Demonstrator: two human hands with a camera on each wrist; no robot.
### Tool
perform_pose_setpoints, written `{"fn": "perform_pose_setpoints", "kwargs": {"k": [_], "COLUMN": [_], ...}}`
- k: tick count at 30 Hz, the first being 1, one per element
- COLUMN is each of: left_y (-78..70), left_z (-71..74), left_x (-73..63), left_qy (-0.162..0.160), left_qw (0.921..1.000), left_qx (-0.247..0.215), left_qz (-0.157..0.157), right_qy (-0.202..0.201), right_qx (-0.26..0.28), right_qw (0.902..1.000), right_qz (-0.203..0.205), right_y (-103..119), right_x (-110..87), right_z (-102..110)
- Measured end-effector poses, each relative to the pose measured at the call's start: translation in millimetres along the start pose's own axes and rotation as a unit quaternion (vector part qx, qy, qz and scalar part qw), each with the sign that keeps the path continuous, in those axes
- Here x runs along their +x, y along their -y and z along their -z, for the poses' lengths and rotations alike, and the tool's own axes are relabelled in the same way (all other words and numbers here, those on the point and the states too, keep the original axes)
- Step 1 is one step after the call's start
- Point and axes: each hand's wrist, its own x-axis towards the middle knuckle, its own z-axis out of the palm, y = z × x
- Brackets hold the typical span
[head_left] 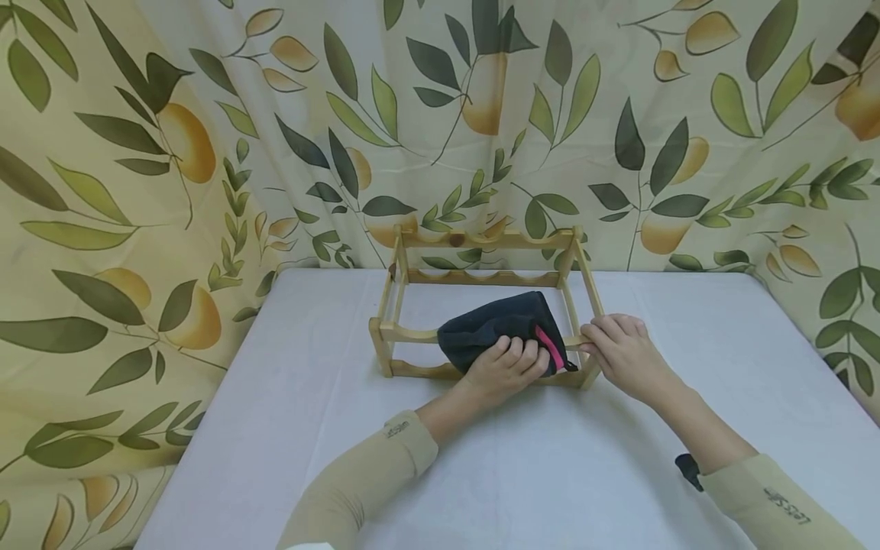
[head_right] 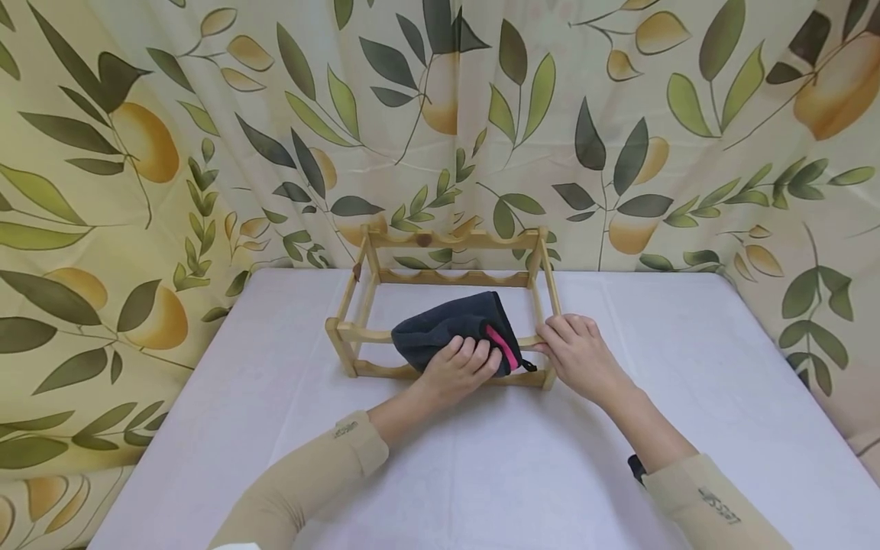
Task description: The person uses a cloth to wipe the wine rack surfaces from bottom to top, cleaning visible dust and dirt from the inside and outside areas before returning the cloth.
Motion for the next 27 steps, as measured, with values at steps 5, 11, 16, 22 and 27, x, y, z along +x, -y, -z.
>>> {"fn": "perform_pose_setpoints", "kwargs": {"k": [5,11,16,22,27], "left_y": [1.0,4.3,7.2,8.7,4.2], "left_z": [0.6,3.7,6.8,10.8,16.2], "left_x": [1.7,4.0,5.5,0.6,-8.9], "left_qy": [-0.02,-0.045,-0.057,-0.058,-0.049], "left_qw": [0.9996,0.9971,0.9944,0.9905,0.9852], "left_qx": [-0.019,-0.059,-0.089,-0.124,-0.162], "left_qz": [0.0,0.01,0.012,-0.001,-0.029], "right_qy": [-0.009,-0.008,0.002,0.003,-0.005], "right_qx": [0.004,0.002,0.001,0.003,0.008], "right_qw": [0.9999,1.0,1.0,0.9999,0.9999], "right_qz": [0.012,0.005,-0.004,-0.009,-0.005], "right_y": [-1.0,-0.4,1.6,2.6,1.8], "right_x": [0.7,0.9,1.3,1.1,1.2], "right_z": [-0.1,0.6,2.7,3.3,1.8]}}
